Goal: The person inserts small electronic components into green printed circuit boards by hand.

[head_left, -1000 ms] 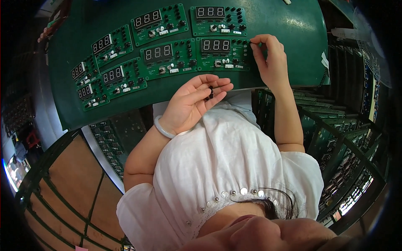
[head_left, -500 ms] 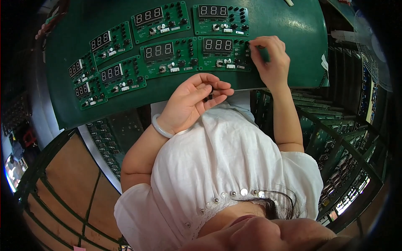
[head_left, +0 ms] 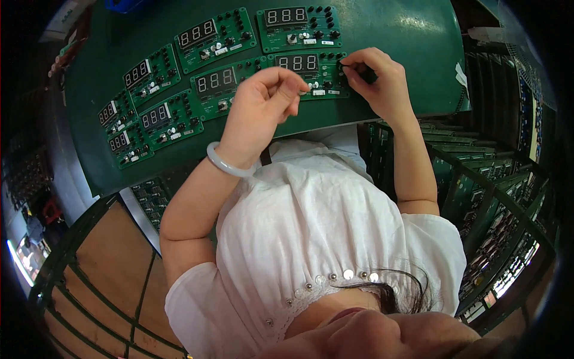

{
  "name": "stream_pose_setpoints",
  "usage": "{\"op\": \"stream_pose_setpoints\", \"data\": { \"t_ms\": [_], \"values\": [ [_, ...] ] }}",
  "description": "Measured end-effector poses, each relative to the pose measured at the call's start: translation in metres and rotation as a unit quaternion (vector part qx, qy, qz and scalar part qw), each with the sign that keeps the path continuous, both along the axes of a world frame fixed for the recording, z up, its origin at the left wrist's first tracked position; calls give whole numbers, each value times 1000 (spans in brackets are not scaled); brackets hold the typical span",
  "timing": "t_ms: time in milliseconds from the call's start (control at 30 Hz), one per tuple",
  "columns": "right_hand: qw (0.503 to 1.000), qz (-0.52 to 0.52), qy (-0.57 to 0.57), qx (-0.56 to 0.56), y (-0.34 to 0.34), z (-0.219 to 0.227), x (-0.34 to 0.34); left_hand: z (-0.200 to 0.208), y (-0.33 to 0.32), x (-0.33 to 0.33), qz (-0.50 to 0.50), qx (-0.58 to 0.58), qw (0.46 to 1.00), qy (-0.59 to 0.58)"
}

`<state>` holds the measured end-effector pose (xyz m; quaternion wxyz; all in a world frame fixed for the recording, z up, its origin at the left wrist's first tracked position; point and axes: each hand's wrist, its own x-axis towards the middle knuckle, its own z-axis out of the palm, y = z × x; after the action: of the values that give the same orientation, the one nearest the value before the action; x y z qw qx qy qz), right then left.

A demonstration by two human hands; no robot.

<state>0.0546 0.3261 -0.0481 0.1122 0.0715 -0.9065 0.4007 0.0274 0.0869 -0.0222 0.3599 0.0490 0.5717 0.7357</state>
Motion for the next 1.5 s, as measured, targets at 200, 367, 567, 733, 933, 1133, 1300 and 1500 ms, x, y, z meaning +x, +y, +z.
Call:
{"op": "stream_pose_setpoints", "data": {
  "t_ms": [200, 367, 567, 733, 933, 1133, 1300, 1500],
  "values": [
    [999, 18, 9, 37, 0, 2, -3, -2, 20, -21, -1, -77, 995, 60],
    [995, -19, -15, -96, -2, -1, 5, -18, 30, -31, 6, -159, 934, 320],
    [997, 23, 29, -67, 5, -13, 12, -9, 45, -32, -3, -316, 803, 505],
    [997, 15, 63, -44, 1, -10, 14, -15, 49, -33, -7, -301, 812, 500],
    [993, 41, 109, 32, 4, -15, 13, -18, 51, -32, -8, -314, 818, 482],
    [984, 72, 129, 104, 7, -16, 14, -23, 49, -33, -14, -304, 799, 519],
    [988, 59, 117, 86, 6, -21, 12, -21, 49, -35, -39, -316, 779, 540],
    [989, 74, 120, 47, 12, -25, 15, -26, 49, -35, -34, -310, 759, 571]
  ]
}}
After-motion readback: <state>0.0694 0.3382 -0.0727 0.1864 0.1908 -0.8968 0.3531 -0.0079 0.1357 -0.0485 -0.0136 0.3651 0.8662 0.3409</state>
